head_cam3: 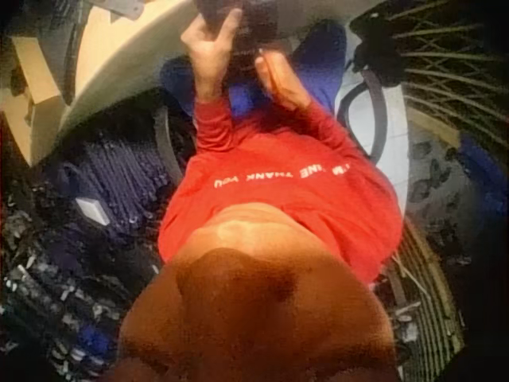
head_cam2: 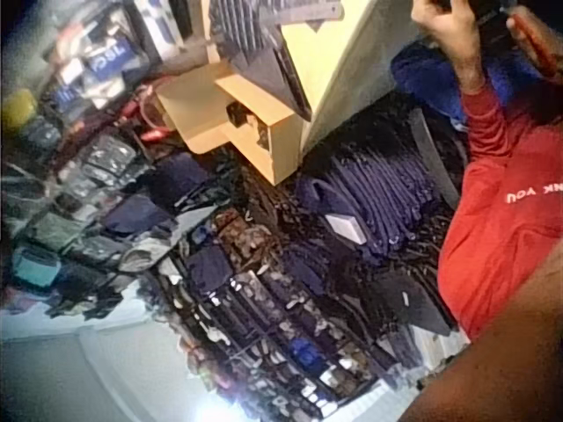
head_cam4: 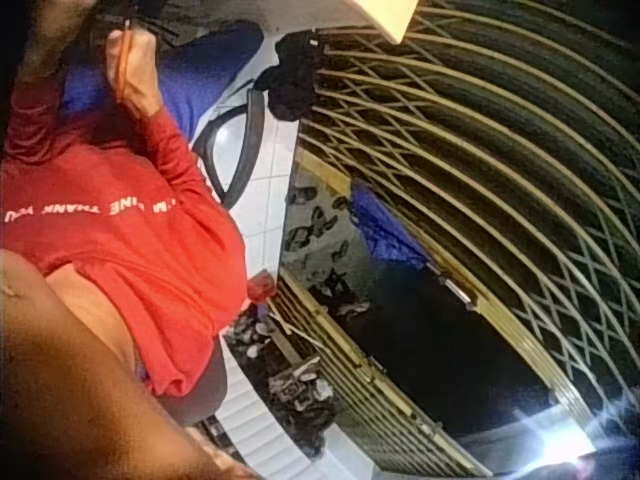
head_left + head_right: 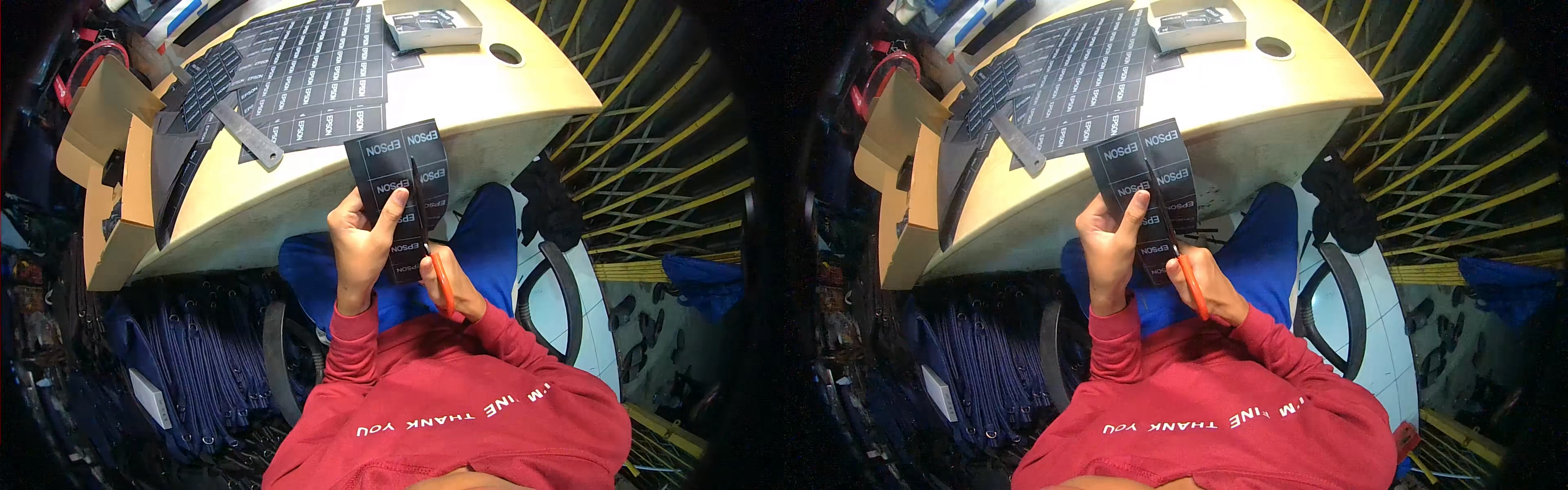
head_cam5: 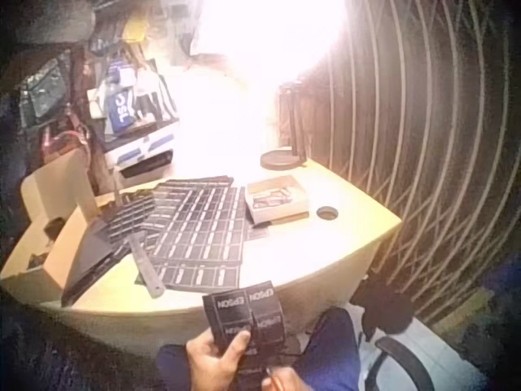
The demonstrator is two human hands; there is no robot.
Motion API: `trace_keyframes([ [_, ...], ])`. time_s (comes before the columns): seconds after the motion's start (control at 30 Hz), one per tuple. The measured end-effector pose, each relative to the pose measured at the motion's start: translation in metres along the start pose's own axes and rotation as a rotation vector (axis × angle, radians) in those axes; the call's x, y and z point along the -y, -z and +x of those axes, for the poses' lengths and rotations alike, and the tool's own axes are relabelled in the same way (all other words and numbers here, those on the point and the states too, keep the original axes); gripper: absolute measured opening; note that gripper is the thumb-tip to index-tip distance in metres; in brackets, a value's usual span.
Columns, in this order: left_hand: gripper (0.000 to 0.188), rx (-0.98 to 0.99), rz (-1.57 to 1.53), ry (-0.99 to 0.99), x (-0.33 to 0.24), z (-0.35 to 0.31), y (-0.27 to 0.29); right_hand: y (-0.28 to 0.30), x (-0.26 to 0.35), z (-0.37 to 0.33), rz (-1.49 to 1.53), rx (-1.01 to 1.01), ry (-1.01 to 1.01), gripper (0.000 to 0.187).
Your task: Using scissors to cut individual labels or tags from a printed sheet.
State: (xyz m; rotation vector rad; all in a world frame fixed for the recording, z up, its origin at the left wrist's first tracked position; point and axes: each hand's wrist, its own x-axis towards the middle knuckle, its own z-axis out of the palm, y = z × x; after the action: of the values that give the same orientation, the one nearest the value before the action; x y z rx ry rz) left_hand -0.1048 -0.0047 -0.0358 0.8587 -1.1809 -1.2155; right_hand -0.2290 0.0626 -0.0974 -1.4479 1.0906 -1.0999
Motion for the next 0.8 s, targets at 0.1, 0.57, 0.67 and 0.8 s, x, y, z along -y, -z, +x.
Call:
trace_keyframes([
  [0.1, 0.014, 0.002, 0.014, 0.007, 0.0028, -0.0006, 0.0014, 0.0003, -0.0033, -0.0001, 0.006, 0.008, 0.0, 0.068],
  [0.57, 0.013, -0.009, -0.038, 0.018, 0.002, -0.0006, -0.0001, -0.0043, 0.0039, 0.0018, 0.046, -0.077, 0.038, 0.063],
  [0.67, 0.013, -0.009, -0.026, 0.019, -0.0001, -0.0005, -0.0011, -0.0031, 0.0044, 0.001, 0.033, -0.063, 0.008, 0.062],
  [0.8, 0.014, -0.007, -0.045, 0.041, -0.0042, -0.0004, -0.0016, -0.0036, 0.0029, 0.0014, 0.03, -0.075, 0.007, 0.06],
])
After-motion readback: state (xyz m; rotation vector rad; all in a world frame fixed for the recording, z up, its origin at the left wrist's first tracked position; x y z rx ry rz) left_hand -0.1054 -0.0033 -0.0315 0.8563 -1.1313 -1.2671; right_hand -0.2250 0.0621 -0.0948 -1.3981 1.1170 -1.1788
